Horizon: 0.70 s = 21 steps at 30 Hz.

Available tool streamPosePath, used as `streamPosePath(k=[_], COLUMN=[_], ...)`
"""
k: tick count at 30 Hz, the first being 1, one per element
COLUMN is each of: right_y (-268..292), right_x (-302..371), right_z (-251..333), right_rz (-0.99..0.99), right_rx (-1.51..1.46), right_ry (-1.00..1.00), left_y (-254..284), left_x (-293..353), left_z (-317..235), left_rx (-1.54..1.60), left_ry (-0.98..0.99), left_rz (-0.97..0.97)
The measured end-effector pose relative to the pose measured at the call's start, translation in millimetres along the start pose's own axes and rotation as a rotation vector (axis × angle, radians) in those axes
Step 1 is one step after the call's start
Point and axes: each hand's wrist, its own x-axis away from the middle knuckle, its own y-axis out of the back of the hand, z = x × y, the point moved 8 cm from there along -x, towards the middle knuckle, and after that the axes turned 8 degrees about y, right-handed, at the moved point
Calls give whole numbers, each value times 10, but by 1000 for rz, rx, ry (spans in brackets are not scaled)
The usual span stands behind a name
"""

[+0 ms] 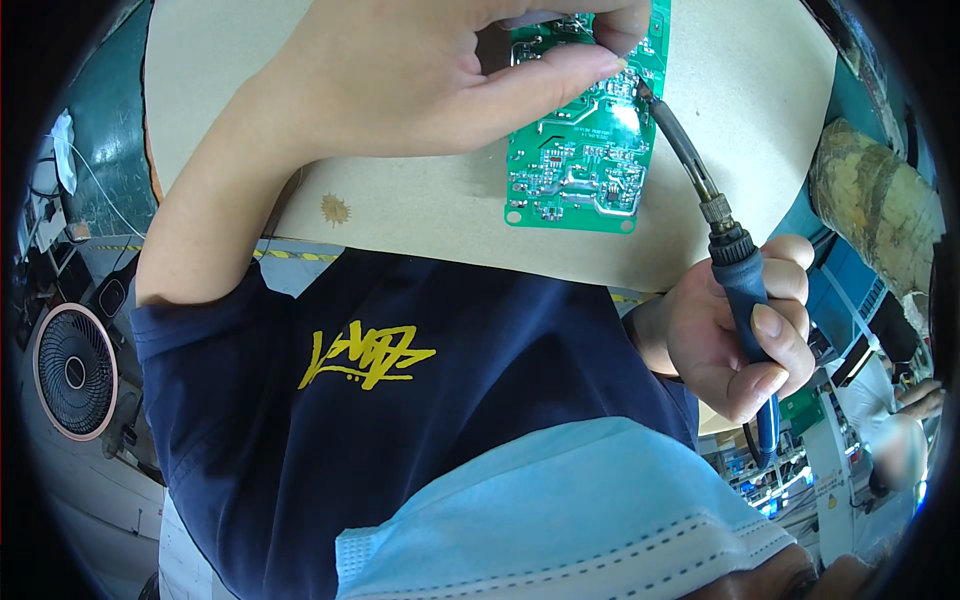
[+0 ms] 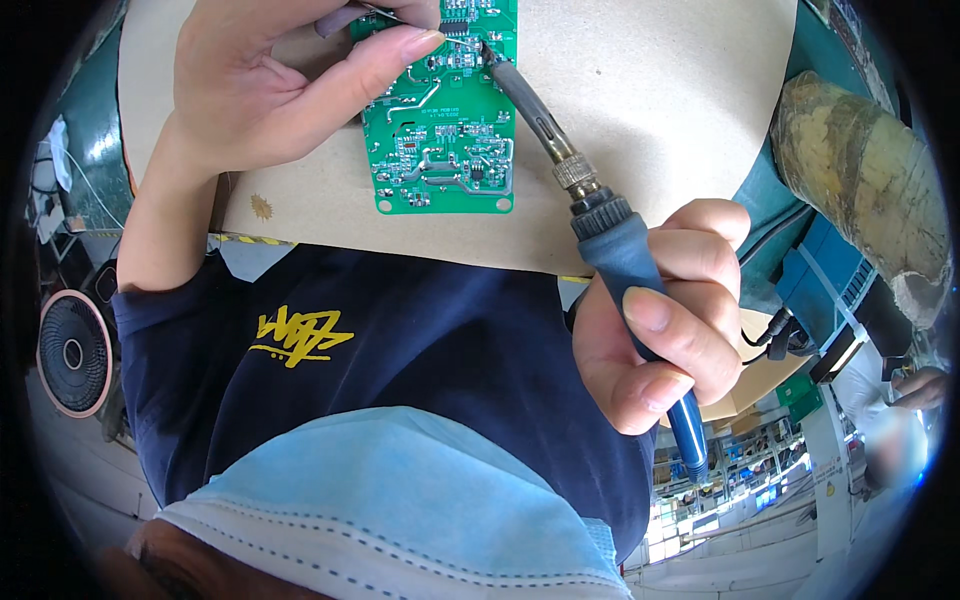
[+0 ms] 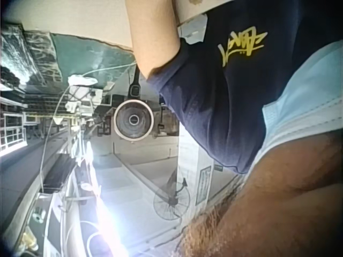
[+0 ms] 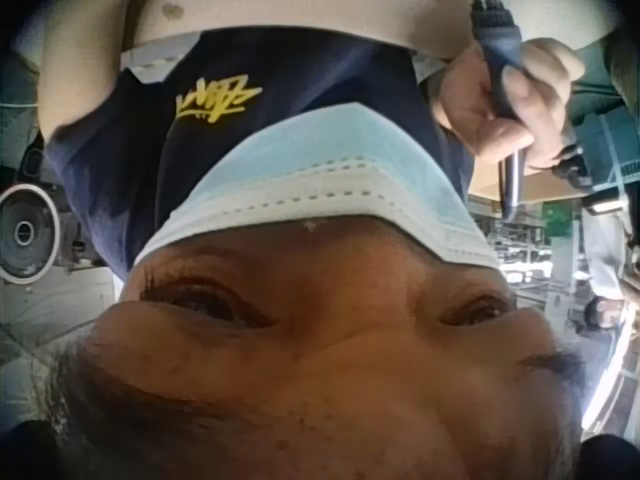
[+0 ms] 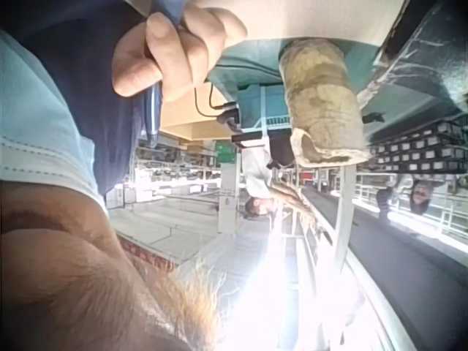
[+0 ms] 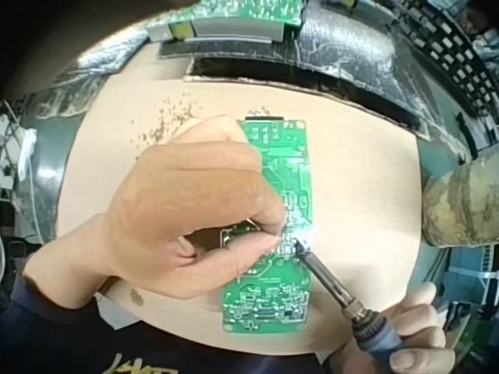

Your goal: Soldering electronic components onto a printed circuit board at a manual assembly station.

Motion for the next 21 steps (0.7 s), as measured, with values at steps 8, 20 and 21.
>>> streamPosePath(k=[8, 20, 21], right_y=[-8, 30, 30], right_x=[9, 11, 15], right_z=[-2, 26, 19], right_rz=[-6, 43, 1], right_rx=[4, -18, -9], right_ry=[4, 50, 29], left_y=[16, 5, -10], left_x=[7, -1, 14], left_z=[-21, -41, -33], left_rx=[-77, -83, -84], left_ry=[-55, -91, -91], left_rz=[9, 29, 29])
